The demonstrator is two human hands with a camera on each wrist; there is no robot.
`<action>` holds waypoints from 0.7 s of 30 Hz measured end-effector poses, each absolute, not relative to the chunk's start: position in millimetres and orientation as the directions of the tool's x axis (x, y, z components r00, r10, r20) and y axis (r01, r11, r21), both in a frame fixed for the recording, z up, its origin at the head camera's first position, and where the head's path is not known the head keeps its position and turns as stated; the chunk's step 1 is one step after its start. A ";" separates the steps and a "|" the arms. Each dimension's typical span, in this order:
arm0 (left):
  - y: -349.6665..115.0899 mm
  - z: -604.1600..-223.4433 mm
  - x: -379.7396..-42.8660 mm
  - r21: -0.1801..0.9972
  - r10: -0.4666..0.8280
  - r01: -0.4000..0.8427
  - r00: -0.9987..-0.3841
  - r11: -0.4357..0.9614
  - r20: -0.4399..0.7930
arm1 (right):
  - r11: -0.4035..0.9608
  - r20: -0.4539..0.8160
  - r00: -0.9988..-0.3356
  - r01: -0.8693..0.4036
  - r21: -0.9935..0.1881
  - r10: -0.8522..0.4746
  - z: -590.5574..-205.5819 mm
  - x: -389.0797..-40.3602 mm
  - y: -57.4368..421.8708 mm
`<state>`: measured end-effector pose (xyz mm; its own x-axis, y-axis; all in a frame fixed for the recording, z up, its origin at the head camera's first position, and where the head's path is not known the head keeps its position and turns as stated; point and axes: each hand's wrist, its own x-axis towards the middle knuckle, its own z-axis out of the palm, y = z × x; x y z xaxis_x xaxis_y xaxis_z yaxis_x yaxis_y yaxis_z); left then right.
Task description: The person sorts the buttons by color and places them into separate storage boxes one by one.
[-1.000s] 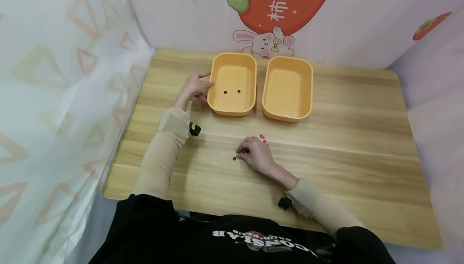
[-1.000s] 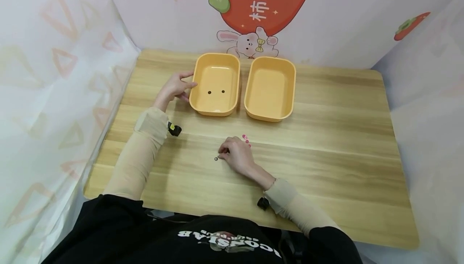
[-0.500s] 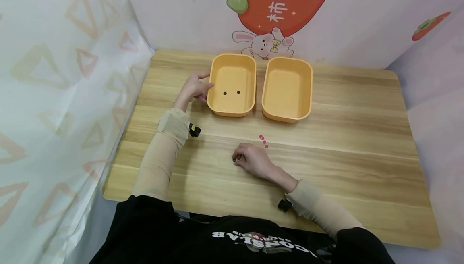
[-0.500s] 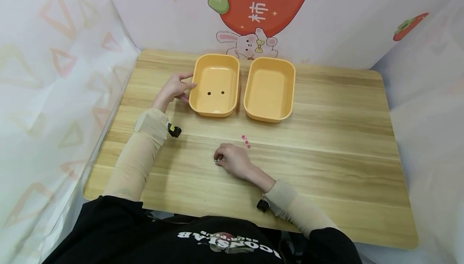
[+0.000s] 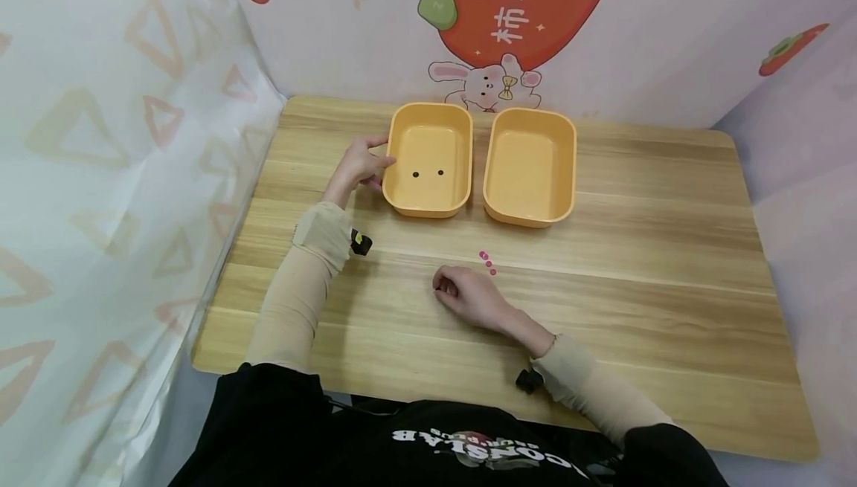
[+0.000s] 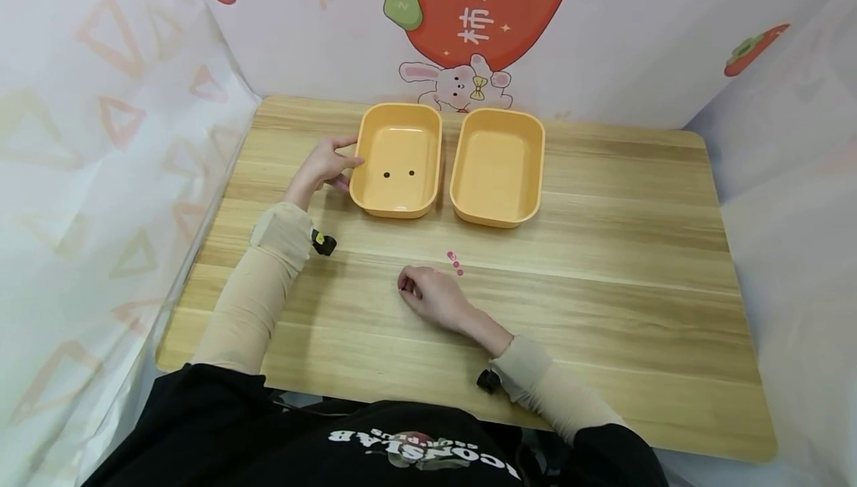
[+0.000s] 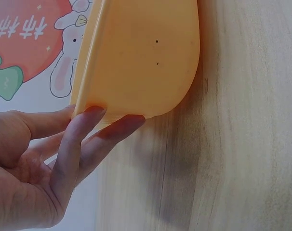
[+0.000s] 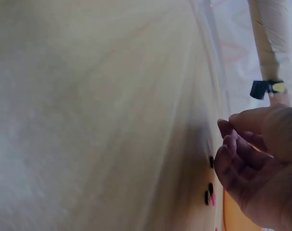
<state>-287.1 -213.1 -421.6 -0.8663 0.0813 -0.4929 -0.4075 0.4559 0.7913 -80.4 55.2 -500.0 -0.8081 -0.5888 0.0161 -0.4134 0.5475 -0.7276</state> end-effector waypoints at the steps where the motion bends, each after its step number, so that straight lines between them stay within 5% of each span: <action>1: -213.3 -421.8 -287.4 0.791 0.081 -0.406 -0.867 0.458 -0.491 | 0.526 0.004 -0.818 -0.374 -0.764 -0.575 -498.7 -81.8 58.0; 13: -213.6 -423.5 -289.2 0.780 0.076 -0.406 -0.865 0.477 -0.496 | 0.342 -0.001 -0.897 -0.168 -0.925 -0.443 -484.8 -100.5 92.6; 21: -212.2 -422.1 -287.4 0.782 0.071 -0.397 -0.871 0.481 -0.486 | 0.249 0.114 -0.928 -0.212 -0.945 -0.355 -468.5 -123.4 106.2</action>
<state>-287.4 -212.2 -422.1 -0.8713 0.0710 -0.4856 -0.3966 0.4807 0.7820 -123.4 106.2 -468.5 -0.9278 -0.3553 0.1140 -0.2116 0.2493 -0.9450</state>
